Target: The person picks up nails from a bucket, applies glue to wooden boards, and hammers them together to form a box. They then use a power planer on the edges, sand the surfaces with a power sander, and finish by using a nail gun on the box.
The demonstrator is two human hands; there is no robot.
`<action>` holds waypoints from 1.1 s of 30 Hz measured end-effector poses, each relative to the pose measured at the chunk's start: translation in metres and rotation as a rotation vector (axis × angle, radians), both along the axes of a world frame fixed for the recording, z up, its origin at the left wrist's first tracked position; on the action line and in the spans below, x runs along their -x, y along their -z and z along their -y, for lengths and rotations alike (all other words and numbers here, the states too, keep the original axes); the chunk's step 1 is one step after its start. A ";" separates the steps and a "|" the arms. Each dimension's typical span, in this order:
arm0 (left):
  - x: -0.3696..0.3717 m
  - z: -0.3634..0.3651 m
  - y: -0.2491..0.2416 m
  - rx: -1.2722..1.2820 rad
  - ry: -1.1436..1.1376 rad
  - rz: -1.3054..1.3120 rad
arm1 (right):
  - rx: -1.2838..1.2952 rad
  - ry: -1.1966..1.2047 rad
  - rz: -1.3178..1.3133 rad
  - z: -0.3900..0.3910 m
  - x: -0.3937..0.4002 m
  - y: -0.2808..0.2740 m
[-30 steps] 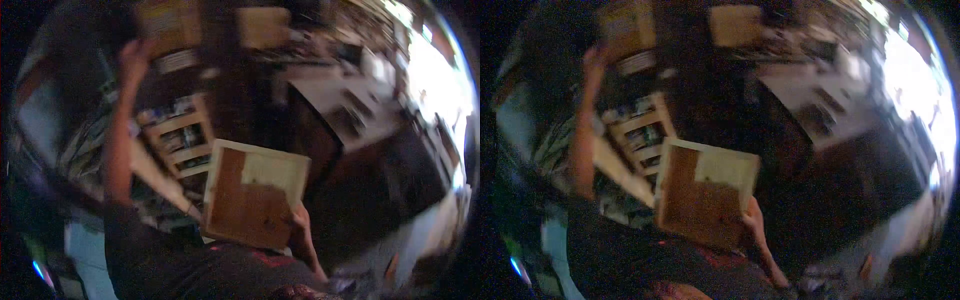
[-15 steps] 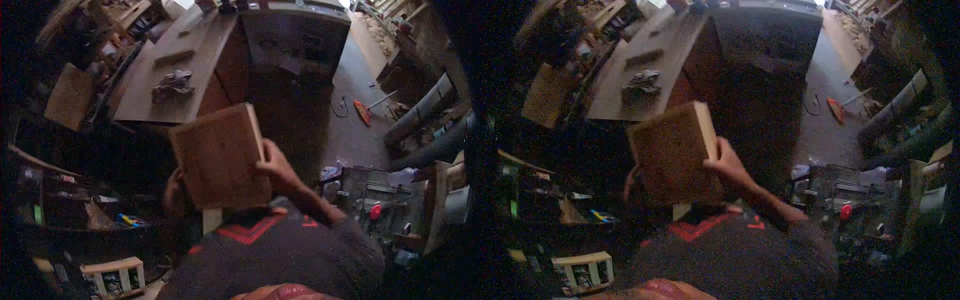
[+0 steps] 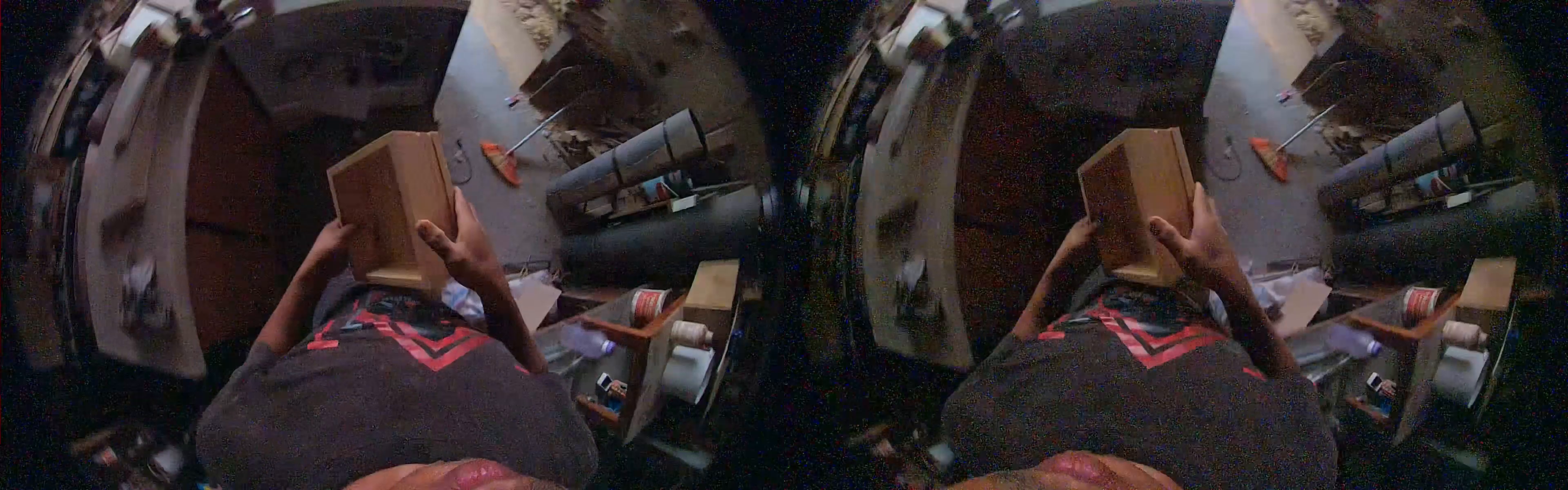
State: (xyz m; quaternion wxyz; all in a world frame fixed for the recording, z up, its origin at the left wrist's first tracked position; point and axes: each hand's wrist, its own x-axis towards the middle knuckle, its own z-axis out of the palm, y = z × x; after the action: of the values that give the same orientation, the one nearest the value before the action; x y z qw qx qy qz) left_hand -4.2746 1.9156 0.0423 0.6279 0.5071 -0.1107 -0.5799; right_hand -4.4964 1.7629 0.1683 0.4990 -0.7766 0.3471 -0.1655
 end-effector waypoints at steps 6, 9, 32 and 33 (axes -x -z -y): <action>-0.101 0.254 -0.001 0.017 0.269 -0.158 | -0.195 0.256 0.196 0.184 -0.062 -0.025; -0.133 0.371 -0.023 -0.013 0.468 -0.114 | -0.231 0.354 0.273 0.257 -0.079 -0.034; -0.170 1.131 0.024 0.113 0.475 -0.612 | 0.614 0.015 0.187 1.002 -0.217 -0.157; -0.186 1.152 0.015 0.065 0.417 -0.533 | 0.641 -0.011 0.146 1.034 -0.234 -0.152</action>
State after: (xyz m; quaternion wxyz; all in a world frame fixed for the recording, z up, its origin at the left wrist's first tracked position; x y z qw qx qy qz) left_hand -4.0885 0.7641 0.0273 0.5184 0.2839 -0.0626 -0.8042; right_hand -4.2626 0.7288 0.3207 0.2536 -0.8820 0.2365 -0.3191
